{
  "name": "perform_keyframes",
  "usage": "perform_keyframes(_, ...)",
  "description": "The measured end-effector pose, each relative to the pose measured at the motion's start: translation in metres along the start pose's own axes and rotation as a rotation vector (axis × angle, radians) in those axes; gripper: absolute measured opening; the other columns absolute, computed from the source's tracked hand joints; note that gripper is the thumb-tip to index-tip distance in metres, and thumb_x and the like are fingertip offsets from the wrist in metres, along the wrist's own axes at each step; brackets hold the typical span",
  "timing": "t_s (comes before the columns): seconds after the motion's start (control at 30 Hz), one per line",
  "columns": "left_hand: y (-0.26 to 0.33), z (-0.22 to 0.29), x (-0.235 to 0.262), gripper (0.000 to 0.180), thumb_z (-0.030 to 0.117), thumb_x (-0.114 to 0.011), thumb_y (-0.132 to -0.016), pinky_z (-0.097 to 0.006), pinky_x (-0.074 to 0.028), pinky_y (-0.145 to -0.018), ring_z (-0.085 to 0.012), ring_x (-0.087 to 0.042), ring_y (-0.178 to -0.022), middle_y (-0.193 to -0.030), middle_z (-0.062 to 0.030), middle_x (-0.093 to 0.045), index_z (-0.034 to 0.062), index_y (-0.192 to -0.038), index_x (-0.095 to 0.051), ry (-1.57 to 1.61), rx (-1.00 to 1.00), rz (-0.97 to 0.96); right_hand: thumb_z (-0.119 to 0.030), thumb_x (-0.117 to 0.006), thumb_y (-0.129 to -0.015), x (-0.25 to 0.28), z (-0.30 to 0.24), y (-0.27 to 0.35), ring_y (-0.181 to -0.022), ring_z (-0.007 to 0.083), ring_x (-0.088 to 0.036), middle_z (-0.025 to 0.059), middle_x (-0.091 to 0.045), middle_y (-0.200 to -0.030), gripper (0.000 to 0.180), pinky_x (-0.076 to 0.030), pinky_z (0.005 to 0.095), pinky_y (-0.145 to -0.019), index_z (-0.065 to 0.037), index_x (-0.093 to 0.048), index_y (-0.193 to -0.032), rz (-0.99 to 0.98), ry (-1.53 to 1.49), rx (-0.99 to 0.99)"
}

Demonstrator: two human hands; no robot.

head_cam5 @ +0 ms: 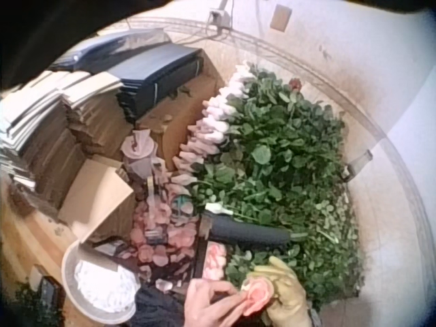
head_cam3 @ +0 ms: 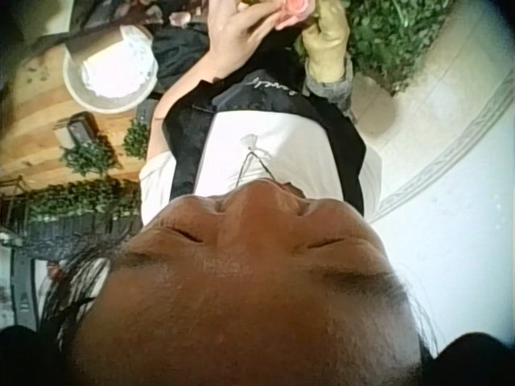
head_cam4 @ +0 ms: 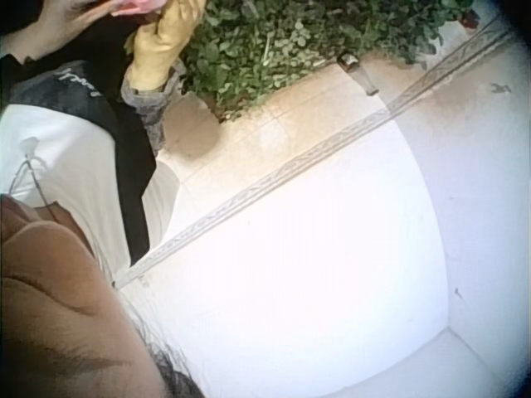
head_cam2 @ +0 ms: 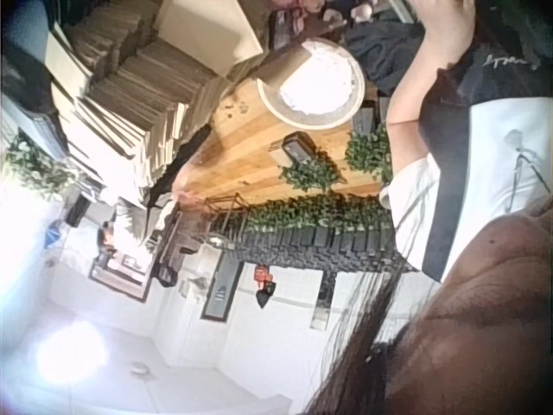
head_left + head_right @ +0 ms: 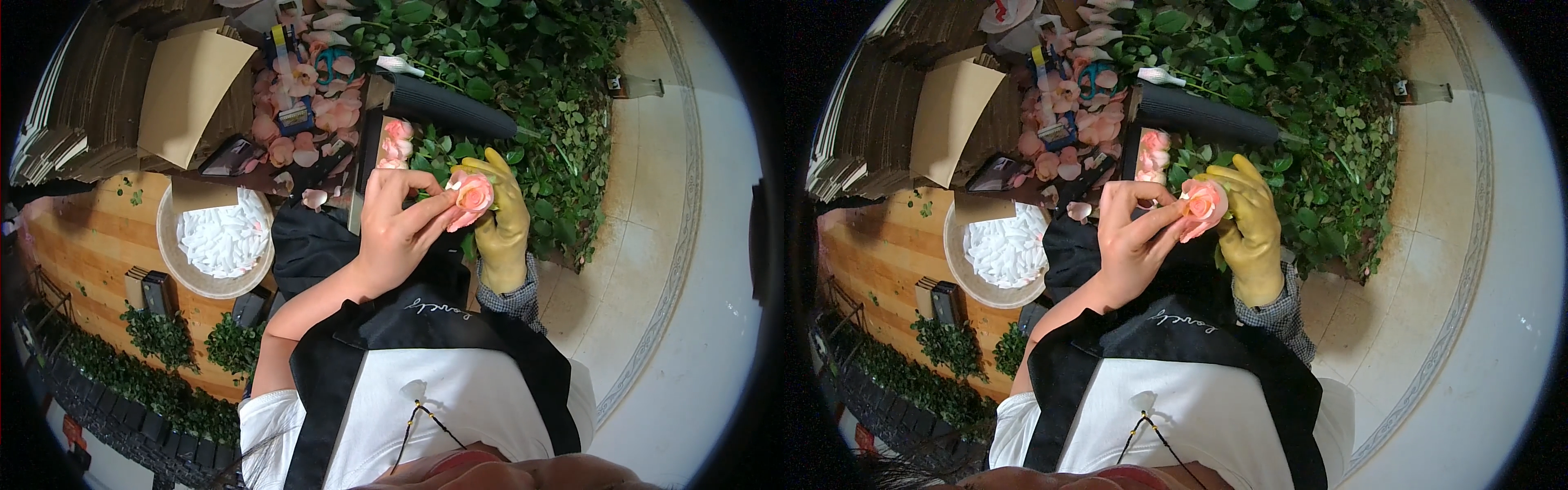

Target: The person prepares roses by hand, removing petals and arranging the flowers into a row inside a black corrugated cardboard box.

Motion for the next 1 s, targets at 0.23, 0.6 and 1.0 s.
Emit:
perform_keyframes(0.23,0.004,-0.017,-0.002,0.017,-0.004,-0.075,-0.081,-0.03,-0.047,-0.082,-0.0208,-0.057,-0.091,-0.097,-0.0077,-0.06,0.0009,-0.097,-0.074,0.227,0.252,-0.04,-0.007,-0.07,-0.084,-0.007,0.012,0.011,-0.119,0.0303,-0.064,0.0074,-0.074,-0.114,0.025,-0.038,0.0561,-0.114,-0.007,-0.07,-0.11,-0.022,-0.094,0.032)
perform_keyframes(0.6,-0.02,-0.009,0.046,0.018,0.009,-0.08,-0.078,-0.038,-0.042,-0.079,-0.0286,-0.053,-0.09,-0.095,-0.0076,-0.057,0.0065,-0.091,-0.067,-0.01,0.099,-0.009,-0.038,-0.058,-0.1,-0.003,0.022,0.008,-0.118,0.0345,-0.065,0.0139,-0.073,-0.111,0.04,-0.036,0.0582,-0.114,-0.001,-0.062,-0.115,-0.141,-0.26,-0.001)
perform_keyframes(1.0,-0.019,0.003,0.012,0.017,0.016,-0.078,-0.083,-0.038,-0.035,-0.081,-0.0234,-0.051,-0.09,-0.095,-0.0014,-0.056,0.0144,-0.099,-0.073,-0.05,-0.031,-0.238,-0.033,-0.055,-0.104,0.003,0.015,0.008,-0.119,0.033,-0.064,0.0129,-0.069,-0.121,0.035,-0.037,0.0559,-0.115,-0.002,-0.064,-0.118,-0.22,-0.393,-0.03)
Point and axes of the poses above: each hand's wrist, its own y-axis away from the middle knuckle, its own x-axis out of the back of the hand, z = x × y, the point moved 5 cm from there along -y, towards the middle knuckle
